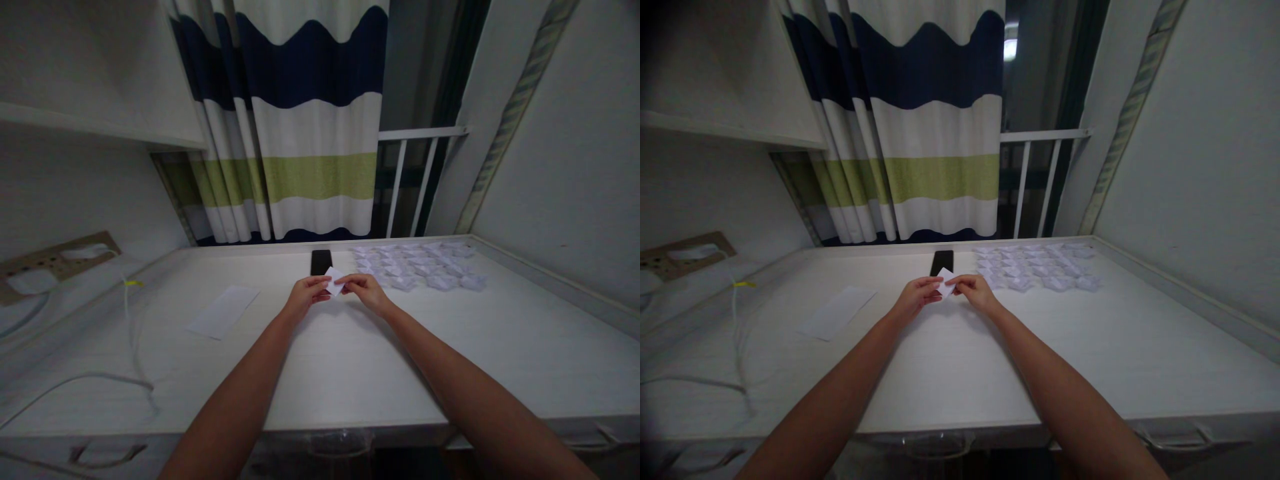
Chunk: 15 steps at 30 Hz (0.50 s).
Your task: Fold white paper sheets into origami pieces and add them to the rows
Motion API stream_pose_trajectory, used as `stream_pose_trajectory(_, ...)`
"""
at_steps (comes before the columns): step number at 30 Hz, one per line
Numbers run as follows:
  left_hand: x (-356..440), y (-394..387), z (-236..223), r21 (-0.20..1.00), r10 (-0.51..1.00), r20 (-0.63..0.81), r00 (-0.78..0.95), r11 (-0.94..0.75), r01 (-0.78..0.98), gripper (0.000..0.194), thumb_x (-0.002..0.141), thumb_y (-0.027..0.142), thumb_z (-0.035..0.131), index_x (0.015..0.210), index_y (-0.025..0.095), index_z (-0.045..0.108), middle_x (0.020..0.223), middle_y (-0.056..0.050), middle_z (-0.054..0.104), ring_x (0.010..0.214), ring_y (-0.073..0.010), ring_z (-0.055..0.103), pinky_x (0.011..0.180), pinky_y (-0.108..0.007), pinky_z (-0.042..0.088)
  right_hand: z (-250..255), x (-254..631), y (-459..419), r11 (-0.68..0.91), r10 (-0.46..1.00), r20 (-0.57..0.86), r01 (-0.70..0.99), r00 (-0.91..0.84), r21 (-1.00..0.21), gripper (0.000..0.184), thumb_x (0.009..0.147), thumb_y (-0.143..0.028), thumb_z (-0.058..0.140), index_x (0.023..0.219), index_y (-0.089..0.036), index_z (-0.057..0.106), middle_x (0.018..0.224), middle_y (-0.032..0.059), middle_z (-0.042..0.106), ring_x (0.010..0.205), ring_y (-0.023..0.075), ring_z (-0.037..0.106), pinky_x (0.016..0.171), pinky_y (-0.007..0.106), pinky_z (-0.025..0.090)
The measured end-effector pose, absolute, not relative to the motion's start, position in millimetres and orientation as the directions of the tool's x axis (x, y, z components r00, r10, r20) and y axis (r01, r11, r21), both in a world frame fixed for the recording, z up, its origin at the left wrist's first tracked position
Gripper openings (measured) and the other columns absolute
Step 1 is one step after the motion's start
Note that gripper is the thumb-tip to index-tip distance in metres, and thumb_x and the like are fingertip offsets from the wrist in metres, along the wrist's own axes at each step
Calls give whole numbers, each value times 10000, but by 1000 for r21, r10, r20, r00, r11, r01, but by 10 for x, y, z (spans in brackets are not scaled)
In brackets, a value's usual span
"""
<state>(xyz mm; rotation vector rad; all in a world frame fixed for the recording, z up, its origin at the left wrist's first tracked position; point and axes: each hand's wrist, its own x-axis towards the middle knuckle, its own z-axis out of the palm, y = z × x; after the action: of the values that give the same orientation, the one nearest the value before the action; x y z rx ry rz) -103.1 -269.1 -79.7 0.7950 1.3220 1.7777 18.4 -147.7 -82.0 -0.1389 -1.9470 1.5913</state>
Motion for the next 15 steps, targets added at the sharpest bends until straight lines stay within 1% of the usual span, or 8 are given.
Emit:
stream_pose_trajectory(3,-1033,-2685,-798,968,851,60,-521,-176,-177,346,510,277,743,808,120,660,708,-49,662,601,-115,590,613,-264,490,-808,191,-1504,246,467,380,-296,-798,-923,216,664,-303,590,812,-179,688,719,23,659,604,107,582,598,254,492)
stream_pose_trajectory(6,-1035,-2676,-807,974,846,95,-525,-187,-125,330,523,286,734,802,124,665,727,-48,666,620,-120,593,624,-269,493,-810,170,-1522,223,521,359,-282,-774,-933,251,632,-350,633,804,-174,686,710,25,652,594,109,574,554,241,483)
stream_pose_trajectory(9,-1040,-2672,-816,978,837,133,-530,-198,-67,317,538,295,724,801,125,671,724,-45,667,628,-121,592,643,-276,496,-822,141,-1528,197,565,331,-266,-756,-944,277,597,-368,662,793,-174,686,679,17,645,558,101,563,544,244,482)
stream_pose_trajectory(12,-1045,-2670,-819,975,829,167,-533,-218,-33,322,543,307,719,806,126,675,741,-50,671,645,-127,594,648,-277,498,-825,130,-1532,169,583,304,-254,-754,-952,303,595,-380,658,822,-179,683,656,13,641,540,103,562,544,256,483)
stream_pose_trajectory(15,-1043,-2670,-819,973,822,185,-539,-230,-17,329,536,312,721,803,125,677,753,-57,674,660,-133,597,639,-269,499,-814,137,-1534,196,600,324,-259,-731,-946,275,603,-360,652,814,-188,685,697,19,653,569,109,566,561,263,481)
